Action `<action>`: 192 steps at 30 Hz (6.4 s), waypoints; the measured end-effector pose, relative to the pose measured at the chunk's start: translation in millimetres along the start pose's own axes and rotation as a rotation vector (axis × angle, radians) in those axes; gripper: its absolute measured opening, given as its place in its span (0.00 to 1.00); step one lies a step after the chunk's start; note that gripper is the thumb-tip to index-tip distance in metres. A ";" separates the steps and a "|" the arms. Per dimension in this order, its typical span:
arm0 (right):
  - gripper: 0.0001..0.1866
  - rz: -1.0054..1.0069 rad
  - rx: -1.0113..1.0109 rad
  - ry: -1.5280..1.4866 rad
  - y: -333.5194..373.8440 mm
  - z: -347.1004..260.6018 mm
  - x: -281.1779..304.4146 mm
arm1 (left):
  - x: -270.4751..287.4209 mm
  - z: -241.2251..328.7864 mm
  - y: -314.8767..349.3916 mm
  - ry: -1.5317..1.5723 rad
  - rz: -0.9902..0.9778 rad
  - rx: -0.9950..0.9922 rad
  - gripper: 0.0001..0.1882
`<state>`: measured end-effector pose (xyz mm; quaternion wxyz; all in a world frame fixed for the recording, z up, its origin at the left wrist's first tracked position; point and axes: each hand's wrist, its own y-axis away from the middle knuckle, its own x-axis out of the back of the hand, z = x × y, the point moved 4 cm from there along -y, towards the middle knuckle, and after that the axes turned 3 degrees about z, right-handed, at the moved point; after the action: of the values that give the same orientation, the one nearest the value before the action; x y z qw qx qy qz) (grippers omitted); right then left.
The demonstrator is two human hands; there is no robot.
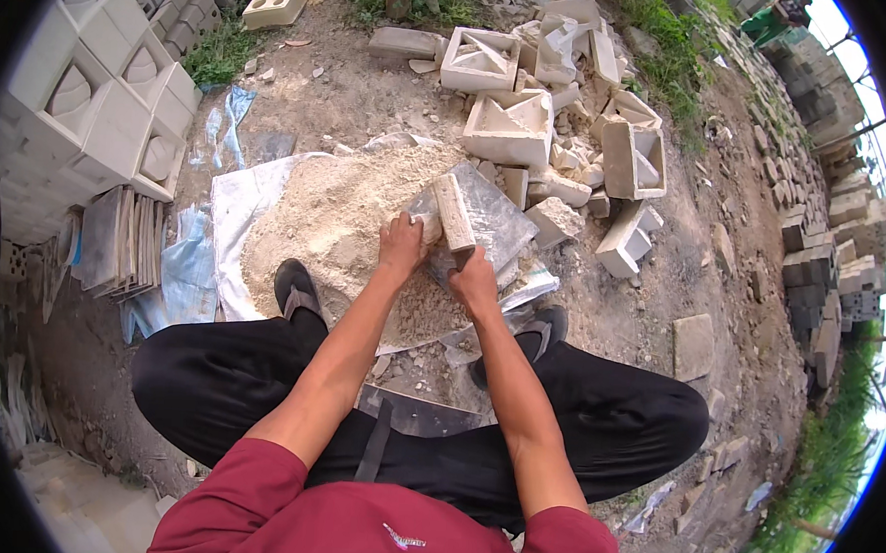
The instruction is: The person shapes a block by rubbing it against another block and a pile of sand while sitting on the ground.
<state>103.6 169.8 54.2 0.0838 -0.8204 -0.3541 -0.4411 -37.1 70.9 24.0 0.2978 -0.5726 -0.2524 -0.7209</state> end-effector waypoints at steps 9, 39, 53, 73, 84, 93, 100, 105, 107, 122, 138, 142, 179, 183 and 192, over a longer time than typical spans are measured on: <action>0.27 0.044 -0.072 -0.161 -4.4 -12.5 10.1 | 5.6 6.1 6.2 0.054 0.001 -0.030 0.33; 0.28 -0.007 -0.062 -0.017 -2.6 -2.3 -7.9 | 17.9 2.2 16.4 0.116 -0.027 0.033 0.29; 0.32 -0.044 0.015 -0.110 -10.1 -7.6 -1.7 | 19.1 -5.5 16.3 0.146 -0.036 0.050 0.31; 0.33 -0.017 0.043 -0.154 -8.1 -46.5 -16.1 | 18.6 -30.1 27.1 0.159 0.059 0.162 0.28; 0.30 0.068 -0.050 -0.222 -9.3 -55.8 -4.2 | 17.1 -32.6 23.0 0.165 0.064 0.166 0.28; 0.34 -0.177 -0.084 -0.031 -26.6 -33.2 -13.0 | 15.7 -39.0 21.0 0.190 0.112 0.110 0.29; 0.33 0.045 -0.150 -0.042 -0.8 -13.5 -16.7 | 13.4 -34.4 20.5 0.193 0.081 0.116 0.29; 0.36 -0.174 -0.122 -0.054 -36.6 -1.4 -5.5 | 12.9 -28.1 14.4 0.224 0.057 0.119 0.28; 0.36 -0.161 -0.195 -0.159 -36.7 -19.8 -3.3 | 10.7 -38.8 18.5 0.241 0.043 0.140 0.28; 0.31 -0.033 -0.119 -0.162 -11.8 -31.9 -15.1 | 13.4 -36.6 17.8 0.237 0.068 0.161 0.28; 0.30 -0.024 -0.071 0.030 0.2 -18.0 -31.3 | 18.0 -26.4 20.4 0.152 0.133 0.188 0.29; 0.28 -0.139 -0.021 -0.027 -6.9 -37.2 -16.7 | 12.5 -33.0 21.2 0.140 0.097 0.230 0.29; 0.28 -0.095 -0.111 0.000 -8.7 -15.2 -15.3 | 20.8 -17.9 9.0 0.078 -0.020 0.205 0.29; 0.27 -0.094 -0.074 -0.097 -14.5 -30.3 -12.3 | 23.2 -21.8 11.6 0.076 0.029 0.186 0.28; 0.26 -0.112 -0.087 0.030 -6.1 -23.2 -20.3 | 19.9 -20.8 18.8 0.014 0.044 0.252 0.30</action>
<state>76.9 153.6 51.0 0.0285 -0.7956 -0.3784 -0.4724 -41.0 40.4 39.4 0.3850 -0.5310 -0.3264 -0.6806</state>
